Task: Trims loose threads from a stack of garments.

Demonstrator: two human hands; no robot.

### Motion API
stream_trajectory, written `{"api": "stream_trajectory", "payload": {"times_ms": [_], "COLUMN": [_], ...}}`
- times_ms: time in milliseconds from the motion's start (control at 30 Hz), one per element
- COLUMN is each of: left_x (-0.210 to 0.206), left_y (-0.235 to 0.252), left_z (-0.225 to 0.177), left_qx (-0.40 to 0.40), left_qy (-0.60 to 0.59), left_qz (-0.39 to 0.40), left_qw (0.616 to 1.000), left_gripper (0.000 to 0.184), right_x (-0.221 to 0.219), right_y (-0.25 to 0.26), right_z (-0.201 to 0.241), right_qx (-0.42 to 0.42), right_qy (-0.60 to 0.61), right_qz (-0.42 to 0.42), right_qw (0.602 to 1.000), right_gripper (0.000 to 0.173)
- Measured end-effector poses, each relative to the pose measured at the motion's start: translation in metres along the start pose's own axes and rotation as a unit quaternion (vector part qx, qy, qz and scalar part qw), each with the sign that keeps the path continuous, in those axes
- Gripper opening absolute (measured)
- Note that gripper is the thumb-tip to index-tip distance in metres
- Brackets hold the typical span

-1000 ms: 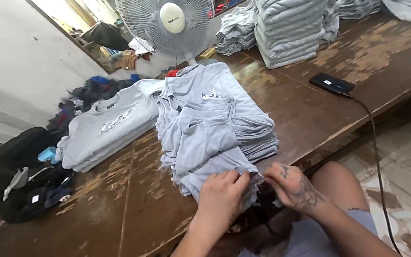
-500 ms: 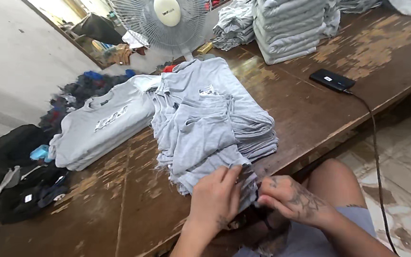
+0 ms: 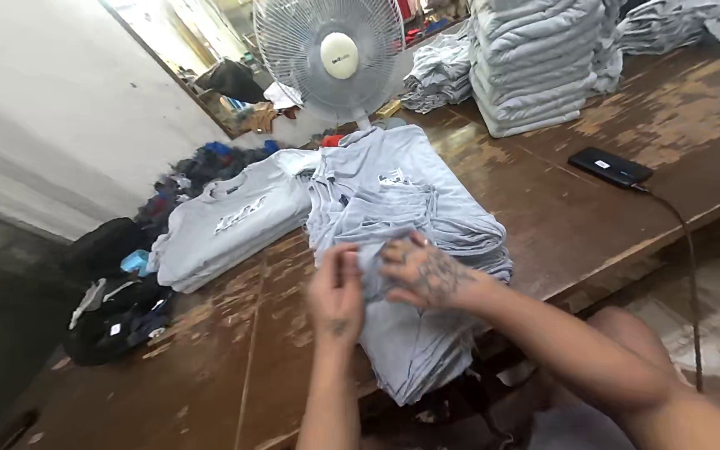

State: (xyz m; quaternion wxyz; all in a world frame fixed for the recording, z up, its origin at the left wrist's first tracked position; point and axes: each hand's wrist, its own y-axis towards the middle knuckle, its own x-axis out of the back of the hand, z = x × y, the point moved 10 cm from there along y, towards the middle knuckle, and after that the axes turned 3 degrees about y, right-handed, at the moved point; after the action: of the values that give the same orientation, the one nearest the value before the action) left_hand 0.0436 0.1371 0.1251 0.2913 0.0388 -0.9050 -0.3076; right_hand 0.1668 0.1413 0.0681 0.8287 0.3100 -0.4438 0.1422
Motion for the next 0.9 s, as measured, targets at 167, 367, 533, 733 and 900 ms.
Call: {"api": "stream_trajectory", "payload": {"times_ms": [167,367,533,733,900], "left_x": [-0.047,-0.063,-0.016,-0.029,0.011], "left_y": [-0.009,-0.114,-0.094,-0.085,-0.100], "left_z": [0.073,0.071,0.071,-0.009,0.037], "left_qx": [0.056,0.082,0.065,-0.071,0.003], "left_qy": [0.052,0.068,-0.053,0.039,-0.062], "left_qz": [0.097,0.374,0.171,0.143,0.203], "left_qw": [0.992,0.921,0.982,0.986,0.977], "left_gripper": [0.034,0.029,0.020,0.017,0.017], "right_x": [-0.042,-0.017,0.035,-0.014,0.018], "right_y": [0.044,-0.028,-0.083,-0.044,-0.079], "right_z": [-0.065,-0.051,-0.016,0.034,-0.006], "right_qx": [-0.152,-0.082,0.003,0.036,0.000], "right_qy": [-0.026,0.056,0.035,0.078,-0.007], "right_qz": [0.133,0.072,-0.260,-0.232,-0.317], "right_qw": [0.979,0.992,0.965,0.969,0.948], "right_gripper": [0.074,0.072,0.028,0.040,0.011]}}
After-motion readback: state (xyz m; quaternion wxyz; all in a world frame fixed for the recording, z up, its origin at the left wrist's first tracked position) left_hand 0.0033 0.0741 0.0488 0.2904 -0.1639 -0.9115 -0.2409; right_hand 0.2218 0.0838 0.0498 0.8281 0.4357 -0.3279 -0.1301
